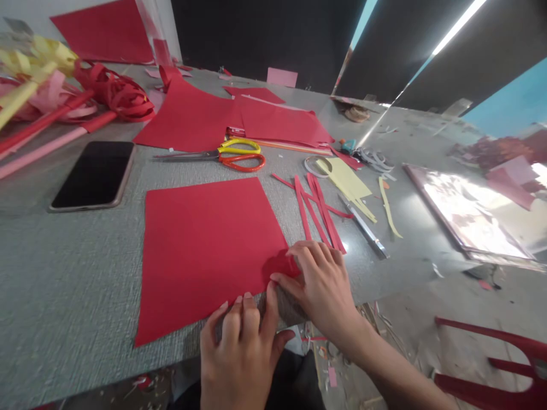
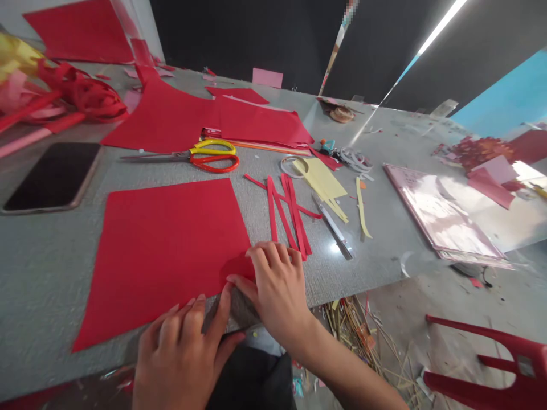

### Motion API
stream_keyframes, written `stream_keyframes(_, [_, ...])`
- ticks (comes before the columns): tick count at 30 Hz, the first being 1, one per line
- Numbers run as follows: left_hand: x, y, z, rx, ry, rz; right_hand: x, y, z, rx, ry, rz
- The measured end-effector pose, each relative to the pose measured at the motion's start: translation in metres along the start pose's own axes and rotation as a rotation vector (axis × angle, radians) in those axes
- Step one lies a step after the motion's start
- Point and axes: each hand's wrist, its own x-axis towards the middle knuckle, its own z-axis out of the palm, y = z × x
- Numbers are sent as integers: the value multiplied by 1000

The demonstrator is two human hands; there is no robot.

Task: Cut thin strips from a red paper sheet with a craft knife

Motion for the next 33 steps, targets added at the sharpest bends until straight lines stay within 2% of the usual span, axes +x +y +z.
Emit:
stream_keyframes(5, [-1, -1, -1, 2, -12, 17, 1, -9, -4, -11, -12, -63])
stream_keyframes(9, [-1, -2, 0, 28, -12, 22, 1, -1, -5, -52, -11, -45])
stream_keyframes(14, [-2, -6, 2, 26, -3, 43, -1, 18, -6, -113, 70, 18])
stream_keyframes(19, [-4, -2, 2, 8, 6, 10, -8, 15, -14, 13, 186, -6])
stream_keyframes(21, [-3, 4, 1, 23, -5, -28, -15, 10, -17, 100, 125, -101])
stream_keyframes(23, [-1, 10, -1, 28, -20, -56, -22, 5, -19, 135, -10, -213])
stream_keyframes(25, [0, 14, -1, 9, -17, -37, -25, 3, -19, 98, -102, -248])
stream_keyframes(30, [0, 4, -4, -178, 101, 256, -3, 14, -14, 5, -194, -262])
stream_keyframes(33, [14, -19, -20, -386, 12, 352, 22, 22, -10, -8, -231, -345])
